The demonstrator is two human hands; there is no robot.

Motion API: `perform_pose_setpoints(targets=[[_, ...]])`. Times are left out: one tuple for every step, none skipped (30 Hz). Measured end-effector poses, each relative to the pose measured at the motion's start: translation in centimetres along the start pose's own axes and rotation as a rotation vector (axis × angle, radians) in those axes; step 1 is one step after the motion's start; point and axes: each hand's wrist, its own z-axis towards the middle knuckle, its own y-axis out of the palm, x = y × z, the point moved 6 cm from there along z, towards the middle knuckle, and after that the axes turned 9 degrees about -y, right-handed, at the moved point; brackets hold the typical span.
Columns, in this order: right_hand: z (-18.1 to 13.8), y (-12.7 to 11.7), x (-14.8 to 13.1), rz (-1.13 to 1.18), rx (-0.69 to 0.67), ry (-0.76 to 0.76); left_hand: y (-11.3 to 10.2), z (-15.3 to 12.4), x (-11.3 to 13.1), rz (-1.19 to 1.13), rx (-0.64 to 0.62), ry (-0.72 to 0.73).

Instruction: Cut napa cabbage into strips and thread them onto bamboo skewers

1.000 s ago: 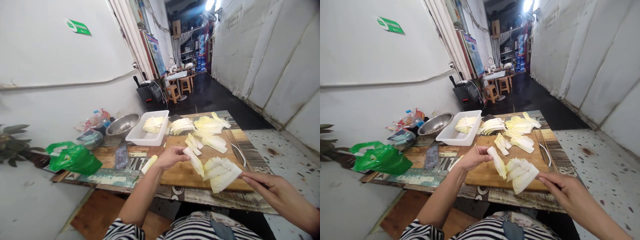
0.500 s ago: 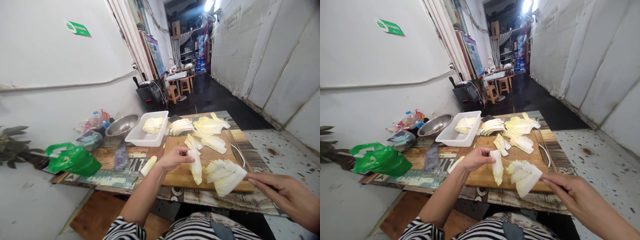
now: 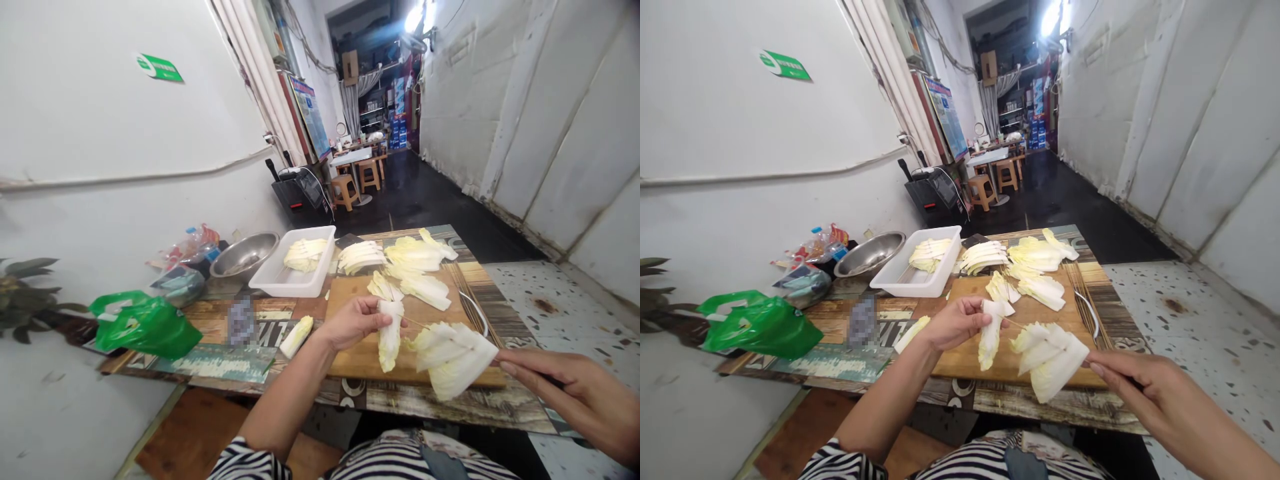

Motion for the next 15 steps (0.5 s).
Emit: perform_pose_setpoints(targets=[[-0.12,0.0,0.09,-0.006,-0.003,0.0,-0.03,0.0,0.02,0.0,0.009,-0.005],[-0.21,0.0,0.17,-0.014,-0.006,0.0,-0.05,0.01,0.02,0.0,0.014,-0.012],[-0.29,0.01,0.24,-0.021,-0.009,-0.001,-0.06,0.02,-0.01,0.0,0.017,-0.022],[-0.34,0.02,0.31,-0.026,-0.012,-0.002,-0.06,0.03,-0.05,0.0,0.019,-0.03],[-0.38,0.02,0.36,-0.028,-0.012,-0.001,-0.08,0.06,-0.08,0.0,0.024,-0.036],[-0.4,0.01,0.4,-0.028,-0.012,-0.002,-0.1,0.09,-0.13,-0.002,0.032,-0.042],[-0.41,-0.01,0.42,-0.027,-0.01,-0.004,-0.12,0.12,-0.19,-0.003,0.041,-0.046],[-0.42,-0.04,0.42,-0.024,-0.008,-0.008,-0.15,0.16,-0.25,-0.005,0.05,-0.049],[-0.44,-0.08,0.42,-0.022,-0.005,-0.01,-0.17,0.21,-0.31,-0.008,0.059,-0.051],[-0.45,-0.11,0.43,-0.02,-0.004,-0.012,-0.19,0.25,-0.39,-0.014,0.067,-0.054],[-0.47,-0.13,0.44,-0.016,-0.003,-0.015,-0.21,0.31,-0.49,-0.022,0.071,-0.061],[-0.5,-0.14,0.45,-0.012,-0.002,-0.018,-0.23,0.36,-0.61,-0.031,0.075,-0.069],[-0.52,-0.16,0.48,-0.006,0.002,-0.021,-0.25,0.42,-0.72,-0.041,0.077,-0.079],[-0.55,-0.16,0.51,0.001,0.004,-0.023,-0.28,0.48,-0.83,-0.049,0.078,-0.088],[-0.57,-0.17,0.56,0.009,0.007,-0.023,-0.3,0.54,-0.91,-0.055,0.078,-0.094]])
